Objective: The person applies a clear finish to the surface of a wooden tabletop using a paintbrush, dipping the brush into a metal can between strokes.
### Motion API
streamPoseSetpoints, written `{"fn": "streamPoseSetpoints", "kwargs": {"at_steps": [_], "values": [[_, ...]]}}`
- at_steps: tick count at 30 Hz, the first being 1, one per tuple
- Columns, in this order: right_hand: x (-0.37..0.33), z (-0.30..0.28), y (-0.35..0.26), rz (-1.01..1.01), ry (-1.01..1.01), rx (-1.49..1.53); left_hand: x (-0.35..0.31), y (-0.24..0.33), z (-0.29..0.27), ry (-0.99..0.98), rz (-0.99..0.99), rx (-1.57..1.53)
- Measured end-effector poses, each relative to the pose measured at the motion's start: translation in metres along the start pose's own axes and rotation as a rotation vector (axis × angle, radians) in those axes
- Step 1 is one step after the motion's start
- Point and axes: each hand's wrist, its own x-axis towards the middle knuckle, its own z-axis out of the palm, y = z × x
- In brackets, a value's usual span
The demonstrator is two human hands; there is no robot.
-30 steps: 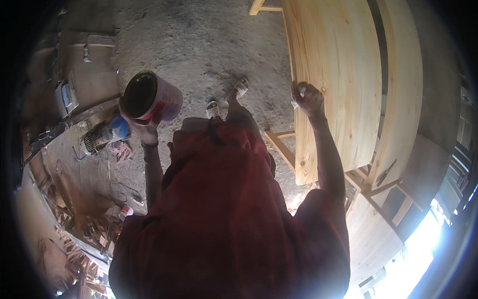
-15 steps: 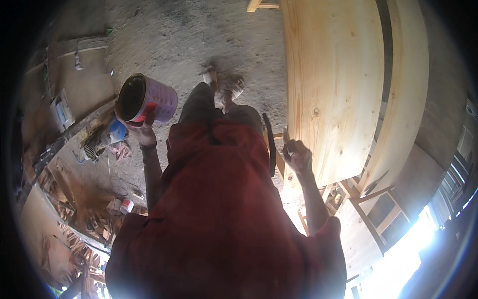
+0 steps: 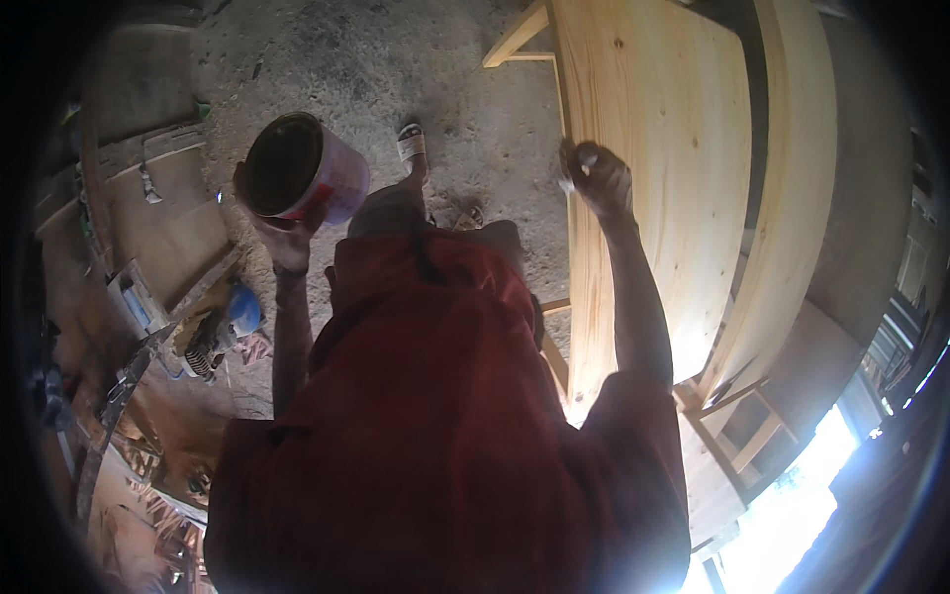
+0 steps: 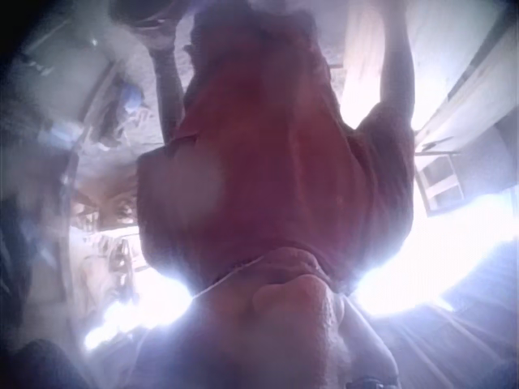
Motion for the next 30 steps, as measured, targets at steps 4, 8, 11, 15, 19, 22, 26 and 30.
{"fn": "streamPoseSetpoints", "kwargs": {"at_steps": [4, 8, 11, 15, 19, 22, 26, 30], "values": [[0.068, 0.001, -0.006, 0.087, -0.044, -0.019, 0.051, -0.024, -0.009, 0.021, -0.027, -0.014], [0.022, -0.009, -0.019, 0.064, 0.041, -0.017, 0.090, -0.046, -0.015, 0.063, -0.067, 0.015], [-0.064, -0.019, -0.019, 0.161, -0.027, -0.039, 0.122, -0.067, -0.016, 0.027, -0.052, 0.052], [-0.127, -0.023, -0.026, 0.153, -0.198, -0.111, 0.156, -0.068, 0.003, 0.048, -0.043, -0.012], [-0.042, -0.020, -0.035, 0.085, -0.118, -0.125, 0.185, -0.059, 0.027, 0.058, -0.055, -0.058], [0.058, -0.008, -0.026, 0.040, -0.004, -0.066, 0.202, -0.049, 0.041, 0.078, -0.067, -0.053], [0.202, 0.014, -0.014, -0.061, 0.175, 0.096, 0.226, -0.048, 0.053, 0.080, -0.031, 0.033], [0.263, 0.014, -0.005, -0.135, 0.143, 0.130, 0.251, -0.033, 0.070, 0.139, -0.113, 0.031]]}}
